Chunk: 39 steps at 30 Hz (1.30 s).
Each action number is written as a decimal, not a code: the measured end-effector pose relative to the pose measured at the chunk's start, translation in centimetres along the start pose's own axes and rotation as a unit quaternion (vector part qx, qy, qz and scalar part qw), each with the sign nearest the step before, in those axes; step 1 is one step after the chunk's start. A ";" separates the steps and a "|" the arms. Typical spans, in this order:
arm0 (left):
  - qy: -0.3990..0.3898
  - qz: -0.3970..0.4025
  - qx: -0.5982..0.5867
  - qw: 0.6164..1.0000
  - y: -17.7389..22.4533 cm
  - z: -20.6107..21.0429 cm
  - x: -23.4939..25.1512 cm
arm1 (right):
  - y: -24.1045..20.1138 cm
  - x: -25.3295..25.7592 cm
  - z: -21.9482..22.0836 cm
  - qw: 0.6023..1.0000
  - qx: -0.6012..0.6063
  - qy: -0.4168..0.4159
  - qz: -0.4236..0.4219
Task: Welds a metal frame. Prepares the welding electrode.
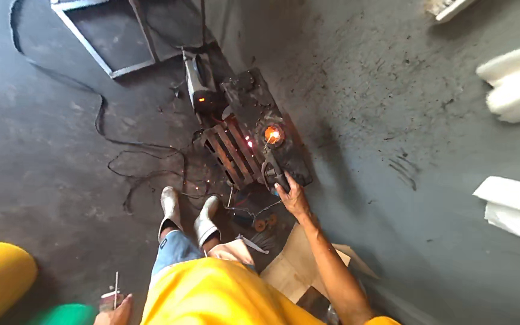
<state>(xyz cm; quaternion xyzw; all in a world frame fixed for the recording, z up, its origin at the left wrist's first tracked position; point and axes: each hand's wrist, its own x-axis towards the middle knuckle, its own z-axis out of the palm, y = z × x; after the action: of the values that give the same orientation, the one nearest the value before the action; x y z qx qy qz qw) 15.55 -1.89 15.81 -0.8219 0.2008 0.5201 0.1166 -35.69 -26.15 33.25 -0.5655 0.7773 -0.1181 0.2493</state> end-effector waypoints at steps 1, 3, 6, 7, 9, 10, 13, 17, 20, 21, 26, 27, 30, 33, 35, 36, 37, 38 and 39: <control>-0.003 -0.008 0.002 1.000 0.2 0.9 -0.1 | 0.0 0.2 0.1 1.000 -0.010 0.003 -0.006; -0.021 -0.021 0.010 0.999 1.0 2.3 -0.5 | -0.1 0.4 0.0 0.999 -0.031 0.003 -0.009; -0.052 -0.023 0.010 0.998 2.4 3.2 -1.6 | -0.8 0.6 -0.3 0.999 -0.051 -0.002 -0.002; -0.061 -0.024 0.002 0.998 2.9 3.2 -2.0 | -1.2 0.6 -0.4 0.999 -0.053 -0.004 0.002; -0.065 -0.025 -0.019 0.997 3.3 3.2 -2.3 | -1.8 0.5 -0.6 0.998 -0.056 -0.012 0.013; -0.065 -0.028 -0.024 0.997 3.3 3.3 -2.0 | -2.0 0.5 -0.7 0.998 -0.057 -0.008 0.014; -0.063 -0.031 -0.026 0.997 3.1 3.3 -0.7 | -2.0 0.6 -0.8 0.998 -0.062 0.006 0.020; -0.046 -0.028 -0.024 0.998 3.5 2.2 0.2 | -2.1 0.5 -1.3 0.997 -0.071 -0.011 0.042; -0.034 -0.014 -0.040 0.999 3.0 2.1 1.6 | -1.9 0.3 -1.2 0.996 -0.075 -0.002 0.038; -0.033 -0.012 -0.045 0.998 3.1 2.1 1.8 | -1.8 0.3 -1.3 0.996 -0.080 -0.002 0.040; -0.032 -0.006 -0.039 0.999 3.9 1.7 1.9 | -1.2 1.0 -1.1 0.996 -0.079 -0.015 0.033; -0.037 -0.001 -0.045 0.998 3.7 1.9 2.0 | -1.2 1.2 -1.2 0.996 -0.082 -0.020 0.040; -0.040 0.014 -0.062 0.997 2.0 3.1 3.8 | -1.1 1.6 -1.2 0.995 -0.079 -0.024 0.050; -0.051 0.008 -0.054 0.997 2.9 2.7 2.2 | -1.1 1.8 -1.1 0.996 -0.069 -0.025 0.047; -0.058 0.009 -0.061 0.996 4.1 2.3 0.5 | -1.0 1.9 -1.2 0.996 -0.069 -0.023 0.047; -0.065 0.010 -0.068 0.995 4.3 2.3 0.1 | -1.0 2.0 -1.2 0.996 -0.071 -0.022 0.044; -0.067 0.008 -0.067 0.995 4.2 2.3 -0.1 | -1.0 2.0 -1.3 0.997 -0.066 -0.022 0.042; -0.061 0.003 -0.052 0.997 3.7 2.4 0.0 | -1.2 2.0 -1.3 0.997 -0.052 -0.023 0.044; -0.055 0.004 -0.039 0.998 3.3 2.6 0.3 | -1.2 1.9 -1.4 0.998 -0.042 -0.023 0.047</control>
<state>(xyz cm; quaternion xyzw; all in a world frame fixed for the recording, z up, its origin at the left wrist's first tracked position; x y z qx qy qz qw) 12.08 -3.92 14.49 -0.7952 0.1767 0.5725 0.0934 -35.85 -28.52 34.50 -0.5410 0.8012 -0.0608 0.2485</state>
